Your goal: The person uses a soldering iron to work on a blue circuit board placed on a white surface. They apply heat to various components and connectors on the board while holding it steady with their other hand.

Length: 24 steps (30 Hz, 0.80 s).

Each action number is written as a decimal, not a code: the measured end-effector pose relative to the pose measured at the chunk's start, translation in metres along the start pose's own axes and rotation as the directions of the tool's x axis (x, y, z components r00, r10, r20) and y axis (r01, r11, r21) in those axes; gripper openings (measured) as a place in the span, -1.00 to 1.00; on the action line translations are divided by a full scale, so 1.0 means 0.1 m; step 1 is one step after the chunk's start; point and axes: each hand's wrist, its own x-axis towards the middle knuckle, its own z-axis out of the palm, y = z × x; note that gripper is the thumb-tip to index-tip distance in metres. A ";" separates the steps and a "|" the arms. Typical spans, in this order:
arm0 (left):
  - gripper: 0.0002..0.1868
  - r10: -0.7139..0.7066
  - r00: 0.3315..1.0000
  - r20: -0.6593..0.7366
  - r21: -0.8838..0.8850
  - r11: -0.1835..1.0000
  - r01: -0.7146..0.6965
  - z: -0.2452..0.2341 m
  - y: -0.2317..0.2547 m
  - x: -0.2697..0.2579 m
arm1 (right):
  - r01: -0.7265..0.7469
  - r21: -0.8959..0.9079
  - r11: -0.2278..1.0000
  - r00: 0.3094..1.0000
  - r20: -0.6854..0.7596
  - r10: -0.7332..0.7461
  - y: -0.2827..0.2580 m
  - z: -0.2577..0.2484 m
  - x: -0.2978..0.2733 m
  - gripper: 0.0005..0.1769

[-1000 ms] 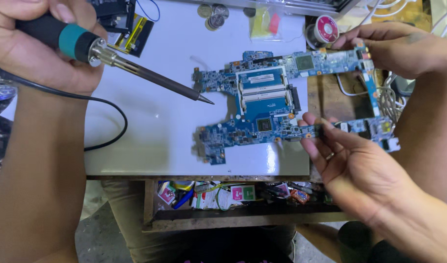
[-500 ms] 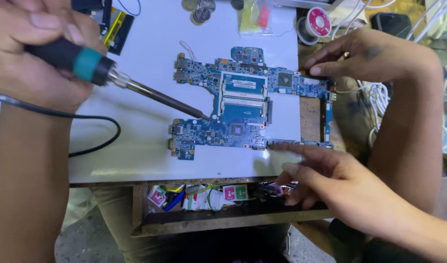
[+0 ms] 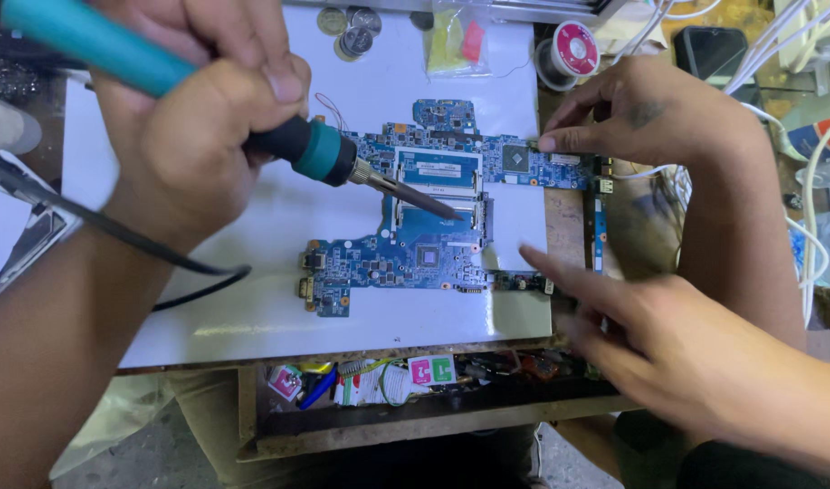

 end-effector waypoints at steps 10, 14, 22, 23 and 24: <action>-0.84 0.059 0.998 0.026 0.124 0.990 -0.062 0.06 0.00 -0.18 | -0.134 -0.143 0.981 0.991 -0.003 0.135 -0.21 0.03 -0.04 -0.56; -0.85 0.006 1.000 0.003 0.133 0.991 -0.006 0.05 -0.01 -0.17 | -0.161 -0.154 0.975 0.987 -0.017 0.160 -0.25 0.07 -0.04 -0.49; -0.85 -0.134 0.989 -0.055 -0.117 0.985 0.127 -0.08 -0.17 -0.09 | -0.111 -0.002 0.994 0.994 0.023 0.111 -0.29 0.08 0.04 -0.44; -0.85 -0.124 0.991 -0.043 -0.094 0.988 0.119 -0.09 -0.18 -0.09 | -0.137 0.000 0.991 0.990 0.024 0.137 -0.31 0.09 0.04 -0.42; -0.85 -0.125 0.991 -0.037 -0.066 0.990 0.122 -0.10 -0.17 -0.10 | -0.162 0.002 0.987 0.986 0.026 0.162 -0.32 0.09 0.05 -0.41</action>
